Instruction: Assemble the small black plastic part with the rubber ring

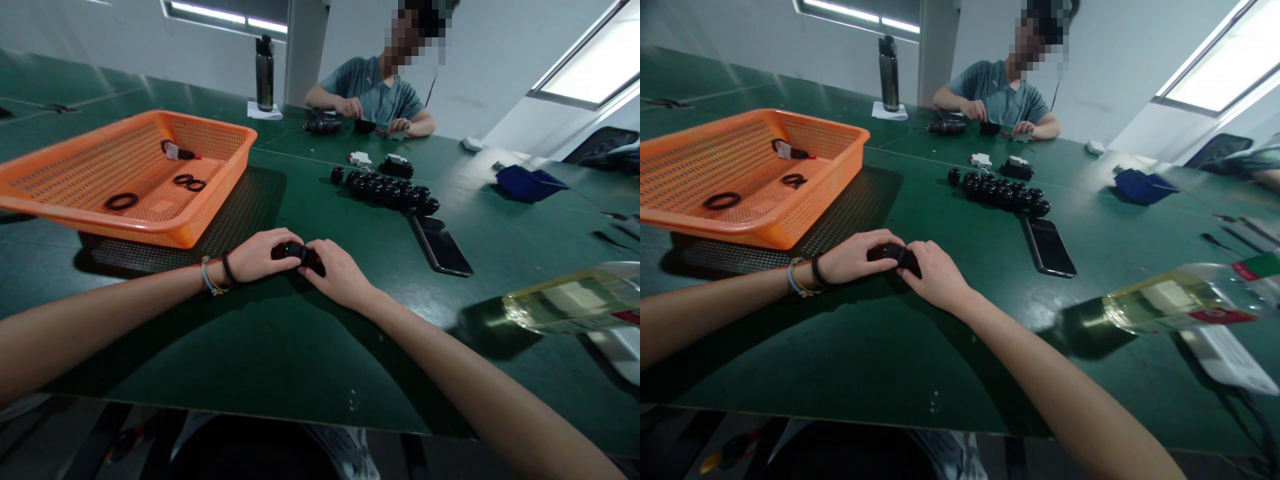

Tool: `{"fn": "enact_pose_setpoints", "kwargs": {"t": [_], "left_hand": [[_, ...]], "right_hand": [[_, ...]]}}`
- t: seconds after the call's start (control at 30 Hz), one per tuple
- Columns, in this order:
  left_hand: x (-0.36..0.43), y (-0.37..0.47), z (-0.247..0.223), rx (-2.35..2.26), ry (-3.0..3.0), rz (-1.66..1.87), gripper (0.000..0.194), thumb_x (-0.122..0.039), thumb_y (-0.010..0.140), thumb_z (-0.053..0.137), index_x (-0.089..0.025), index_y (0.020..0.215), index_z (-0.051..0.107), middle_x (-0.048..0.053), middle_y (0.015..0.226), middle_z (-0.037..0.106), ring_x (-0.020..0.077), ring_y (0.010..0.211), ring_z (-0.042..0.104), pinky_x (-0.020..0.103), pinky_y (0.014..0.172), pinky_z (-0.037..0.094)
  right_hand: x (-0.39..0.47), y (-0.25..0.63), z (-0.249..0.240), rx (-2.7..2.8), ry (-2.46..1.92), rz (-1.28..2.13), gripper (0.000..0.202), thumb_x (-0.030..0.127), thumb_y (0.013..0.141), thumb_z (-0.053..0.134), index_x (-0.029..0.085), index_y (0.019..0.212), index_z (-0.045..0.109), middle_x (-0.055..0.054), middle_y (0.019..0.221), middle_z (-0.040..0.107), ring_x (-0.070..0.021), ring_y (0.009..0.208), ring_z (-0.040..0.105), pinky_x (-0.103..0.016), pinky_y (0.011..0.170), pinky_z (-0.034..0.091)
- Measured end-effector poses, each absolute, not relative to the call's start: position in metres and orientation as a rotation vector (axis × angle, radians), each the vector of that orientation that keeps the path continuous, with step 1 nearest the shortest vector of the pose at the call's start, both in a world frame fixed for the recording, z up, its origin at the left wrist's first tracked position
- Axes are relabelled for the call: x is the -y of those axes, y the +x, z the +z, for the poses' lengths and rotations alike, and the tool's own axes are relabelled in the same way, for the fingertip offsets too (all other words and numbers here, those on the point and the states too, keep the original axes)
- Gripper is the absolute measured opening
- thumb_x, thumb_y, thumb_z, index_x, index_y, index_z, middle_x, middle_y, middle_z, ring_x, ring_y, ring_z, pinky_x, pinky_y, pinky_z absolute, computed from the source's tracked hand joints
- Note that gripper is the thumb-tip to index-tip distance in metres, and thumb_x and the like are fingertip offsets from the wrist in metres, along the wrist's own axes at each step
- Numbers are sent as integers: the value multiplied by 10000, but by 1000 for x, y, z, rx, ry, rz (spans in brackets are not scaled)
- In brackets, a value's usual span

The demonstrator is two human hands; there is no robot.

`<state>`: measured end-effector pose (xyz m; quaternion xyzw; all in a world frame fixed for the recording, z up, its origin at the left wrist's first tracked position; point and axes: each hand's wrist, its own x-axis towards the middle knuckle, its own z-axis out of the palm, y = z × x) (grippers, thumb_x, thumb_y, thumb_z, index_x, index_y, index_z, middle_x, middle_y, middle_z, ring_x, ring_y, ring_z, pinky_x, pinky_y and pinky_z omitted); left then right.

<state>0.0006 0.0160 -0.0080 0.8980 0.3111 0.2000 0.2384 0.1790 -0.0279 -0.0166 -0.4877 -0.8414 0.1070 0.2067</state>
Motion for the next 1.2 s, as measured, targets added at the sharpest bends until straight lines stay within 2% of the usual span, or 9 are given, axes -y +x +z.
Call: {"fn": "enact_pose_setpoints", "kwargs": {"t": [1.2], "left_hand": [[-16,1,-7,-849,2443,533,329,-376,762,484,-132,973,549,63,949,589,179,849,548,285,765,423]], "right_hand": [[27,181,-17,2340,-1337,317,220,256,759,533,139,943,511,-65,830,555,-170,767,492,-297,650,409]]}}
